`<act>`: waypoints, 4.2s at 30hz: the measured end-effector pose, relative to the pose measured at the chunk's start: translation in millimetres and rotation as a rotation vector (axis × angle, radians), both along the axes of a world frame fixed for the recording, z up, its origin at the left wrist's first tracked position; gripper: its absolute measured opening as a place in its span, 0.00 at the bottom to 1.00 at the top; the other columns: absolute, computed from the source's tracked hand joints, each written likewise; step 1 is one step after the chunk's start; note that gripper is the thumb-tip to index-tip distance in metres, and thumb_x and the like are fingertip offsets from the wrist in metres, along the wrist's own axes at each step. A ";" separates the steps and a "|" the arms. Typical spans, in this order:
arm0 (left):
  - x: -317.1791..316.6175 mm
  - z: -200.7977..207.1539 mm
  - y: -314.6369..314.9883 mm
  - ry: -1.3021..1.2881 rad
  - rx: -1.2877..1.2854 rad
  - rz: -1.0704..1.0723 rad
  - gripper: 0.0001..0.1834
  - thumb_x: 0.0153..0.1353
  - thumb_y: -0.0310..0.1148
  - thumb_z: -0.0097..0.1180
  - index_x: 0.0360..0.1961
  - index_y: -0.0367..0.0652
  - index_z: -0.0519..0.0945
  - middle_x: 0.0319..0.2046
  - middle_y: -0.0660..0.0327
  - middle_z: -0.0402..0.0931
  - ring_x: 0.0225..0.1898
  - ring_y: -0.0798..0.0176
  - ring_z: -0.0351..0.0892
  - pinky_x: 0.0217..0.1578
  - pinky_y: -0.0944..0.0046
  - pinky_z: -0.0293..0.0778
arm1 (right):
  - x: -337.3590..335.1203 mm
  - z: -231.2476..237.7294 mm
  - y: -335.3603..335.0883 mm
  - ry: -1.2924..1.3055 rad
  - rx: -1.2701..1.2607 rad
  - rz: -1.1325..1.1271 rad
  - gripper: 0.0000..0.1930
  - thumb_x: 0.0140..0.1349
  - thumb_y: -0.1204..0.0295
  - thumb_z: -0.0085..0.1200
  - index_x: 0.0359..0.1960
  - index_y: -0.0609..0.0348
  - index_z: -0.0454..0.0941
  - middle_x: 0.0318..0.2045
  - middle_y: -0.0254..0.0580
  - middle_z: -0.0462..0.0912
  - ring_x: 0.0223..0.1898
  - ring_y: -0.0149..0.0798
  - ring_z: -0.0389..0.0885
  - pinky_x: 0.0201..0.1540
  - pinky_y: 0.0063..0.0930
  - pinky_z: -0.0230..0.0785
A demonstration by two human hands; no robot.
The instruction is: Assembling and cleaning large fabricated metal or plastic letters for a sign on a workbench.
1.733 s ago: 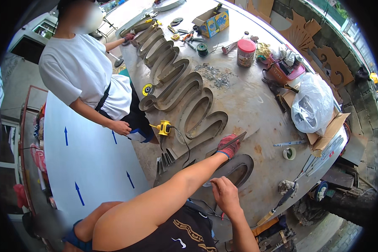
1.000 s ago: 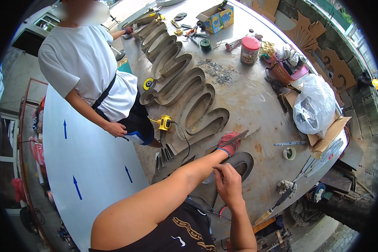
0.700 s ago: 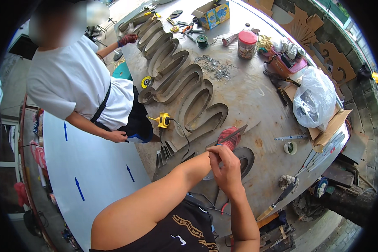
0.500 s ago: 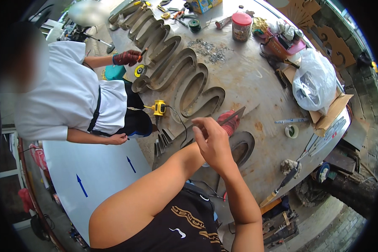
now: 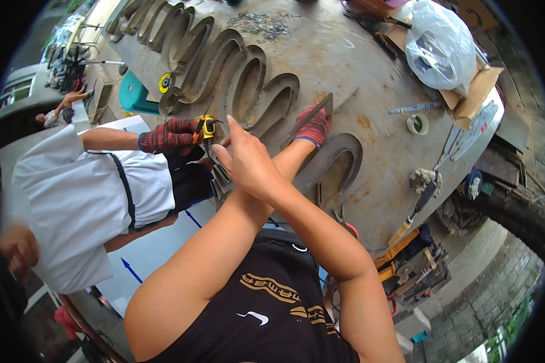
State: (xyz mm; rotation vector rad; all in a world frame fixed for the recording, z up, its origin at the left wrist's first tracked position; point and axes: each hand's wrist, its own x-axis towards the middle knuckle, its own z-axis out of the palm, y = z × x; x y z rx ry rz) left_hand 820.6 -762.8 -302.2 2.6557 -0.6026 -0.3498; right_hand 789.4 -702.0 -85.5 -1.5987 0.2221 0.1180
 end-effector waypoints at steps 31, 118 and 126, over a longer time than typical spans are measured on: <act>13.2 -16.1 3.6 -0.082 0.035 -0.172 0.17 0.61 0.47 0.61 0.37 0.44 0.84 0.35 0.50 0.85 0.41 0.40 0.83 0.44 0.47 0.78 | -136.9 -64.0 -176.7 0.169 -0.349 -0.783 0.11 0.63 0.73 0.59 0.46 0.61 0.83 0.33 0.43 0.78 0.25 0.37 0.78 0.31 0.31 0.72; 18.4 -30.9 3.9 -0.113 0.060 -0.227 0.23 0.61 0.53 0.60 0.43 0.44 0.86 0.38 0.47 0.85 0.42 0.40 0.83 0.44 0.48 0.79 | -56.7 -168.0 -194.7 0.153 -0.966 -0.193 0.10 0.57 0.73 0.52 0.26 0.65 0.84 0.29 0.59 0.85 0.34 0.58 0.86 0.39 0.49 0.79; 20.2 -23.1 3.6 0.055 0.271 -0.113 0.24 0.61 0.54 0.60 0.43 0.44 0.86 0.38 0.47 0.85 0.43 0.40 0.84 0.46 0.49 0.79 | -54.8 -142.5 -193.3 0.176 -0.951 -0.159 0.09 0.56 0.73 0.54 0.25 0.64 0.84 0.29 0.58 0.85 0.33 0.56 0.87 0.37 0.47 0.80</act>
